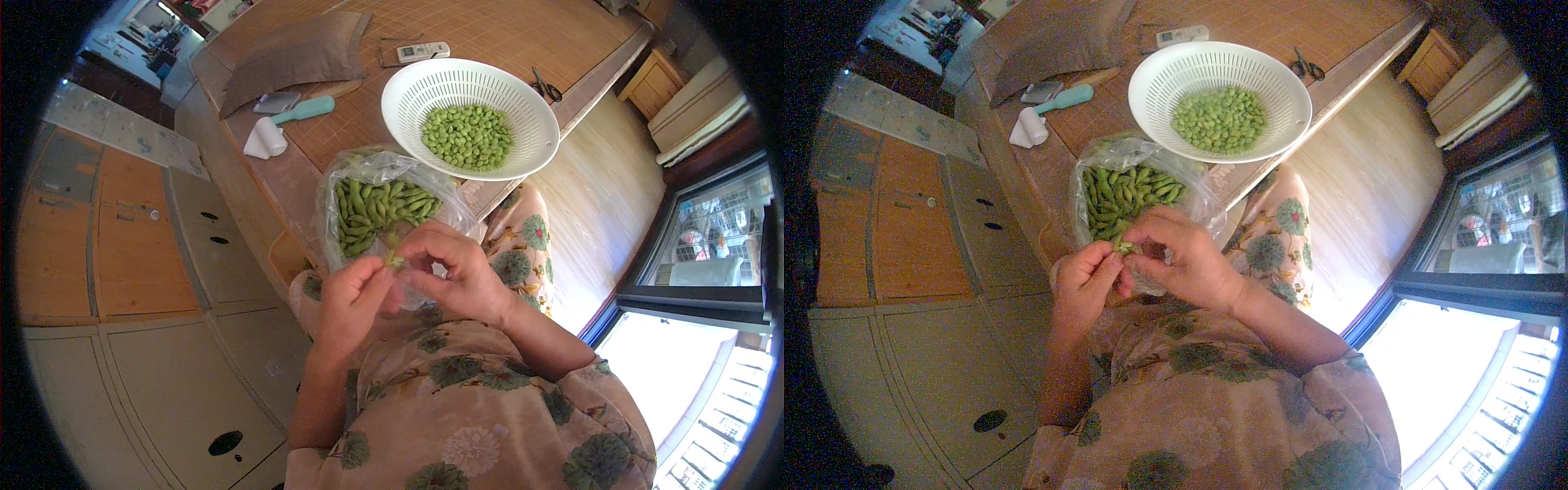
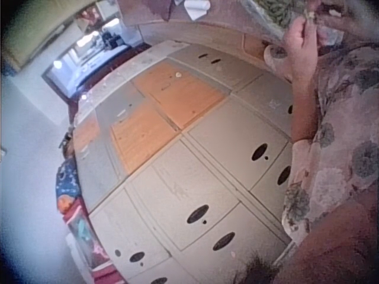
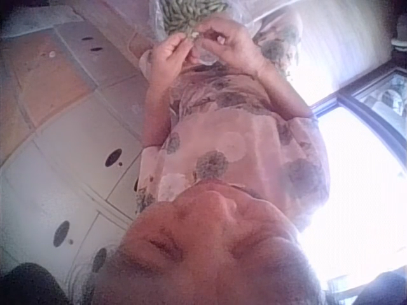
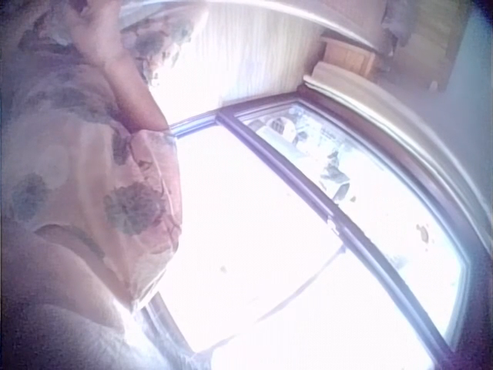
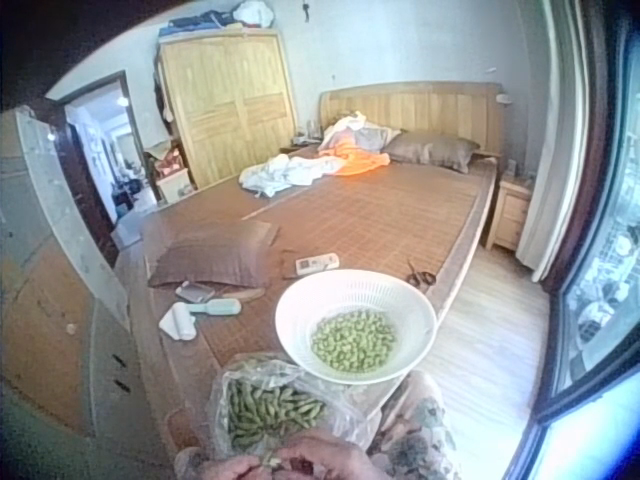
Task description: The person shells edamame pods from a plastic bag by hand, removing the beans and placing them into a colander.
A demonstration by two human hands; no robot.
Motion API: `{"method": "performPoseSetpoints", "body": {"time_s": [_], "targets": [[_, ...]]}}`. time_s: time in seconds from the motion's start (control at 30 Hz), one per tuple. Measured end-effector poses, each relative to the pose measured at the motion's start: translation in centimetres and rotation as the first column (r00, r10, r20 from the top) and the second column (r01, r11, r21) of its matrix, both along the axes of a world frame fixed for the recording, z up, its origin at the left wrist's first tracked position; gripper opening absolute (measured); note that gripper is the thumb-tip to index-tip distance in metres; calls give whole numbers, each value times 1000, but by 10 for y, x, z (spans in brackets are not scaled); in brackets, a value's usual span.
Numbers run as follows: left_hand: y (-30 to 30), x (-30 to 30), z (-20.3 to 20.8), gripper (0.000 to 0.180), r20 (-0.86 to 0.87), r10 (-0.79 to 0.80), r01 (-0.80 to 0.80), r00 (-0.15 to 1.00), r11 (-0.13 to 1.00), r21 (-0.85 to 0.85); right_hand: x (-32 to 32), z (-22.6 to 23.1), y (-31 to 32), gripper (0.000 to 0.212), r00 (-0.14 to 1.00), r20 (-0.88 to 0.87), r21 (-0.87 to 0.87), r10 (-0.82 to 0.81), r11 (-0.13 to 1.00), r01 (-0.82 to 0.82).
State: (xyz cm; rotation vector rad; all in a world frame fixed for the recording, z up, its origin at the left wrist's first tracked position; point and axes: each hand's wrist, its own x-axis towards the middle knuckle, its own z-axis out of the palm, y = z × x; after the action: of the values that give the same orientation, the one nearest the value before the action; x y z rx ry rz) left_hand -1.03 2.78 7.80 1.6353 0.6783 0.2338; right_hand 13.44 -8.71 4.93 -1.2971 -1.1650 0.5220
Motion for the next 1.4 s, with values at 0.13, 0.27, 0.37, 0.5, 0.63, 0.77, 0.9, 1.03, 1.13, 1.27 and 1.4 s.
{"method": "performPoseSetpoints", "body": {"time_s": [0.13, 0.27, 0.37, 0.5, 0.63, 0.77, 0.9, 1.03, 1.13, 1.27, 1.4], "targets": [[1, -1, -2, 12, -33, -5, 7, 999, 997, 74, -2, -4, 1, 18, 942, -317, -85, 107, 986, -140], [-1, 0, -1, 8, -10, 17, -15, 1000, 984, 177, -1, -6, 2, 17, 826, -534, -37, 181, 971, -237], [1, -2, -8, 7, 13, 11, -14, 1000, 966, 257, -1, -6, 2, 17, 863, -477, -49, 165, 976, -214], [2, -2, -9, 7, 16, 4, -9, 1000, 946, 324, -4, -5, 2, 9, 850, -504, -15, 152, 983, -185], [2, -1, -10, 8, 33, 5, -16, 999, 935, 355, -4, -2, 1, 9, 819, -565, -57, 101, 985, -161], [-1, 1, -5, 12, 45, 112, -119, 993, 970, 211, 7, -2, 6, 10, 792, -611, -51, 13, 997, -56], [15, -16, -11, 19, 122, 311, -327, 942, 935, 140, 59, -8, 15, 19, 897, -15, -20, -442, 897, 442], [50, -46, -27, 19, 101, 475, -485, 874, 847, 217, 112, -9, 16, 21, 805, 145, -49, -575, 809, 586], [78, -80, -41, 18, 45, 534, -519, 844, 793, 319, 118, -14, 16, 22, 696, 388, -12, -604, 752, 659], [104, -94, -36, 31, -297, 496, -322, 816, 817, 479, 98, -14, 7, 23, 726, 396, 19, -562, 796, 605], [151, -131, -102, 34, -263, 588, -342, 765, 718, 606, 70, -7, 2, 21, 825, 276, -18, -494, 855, 518]]}}
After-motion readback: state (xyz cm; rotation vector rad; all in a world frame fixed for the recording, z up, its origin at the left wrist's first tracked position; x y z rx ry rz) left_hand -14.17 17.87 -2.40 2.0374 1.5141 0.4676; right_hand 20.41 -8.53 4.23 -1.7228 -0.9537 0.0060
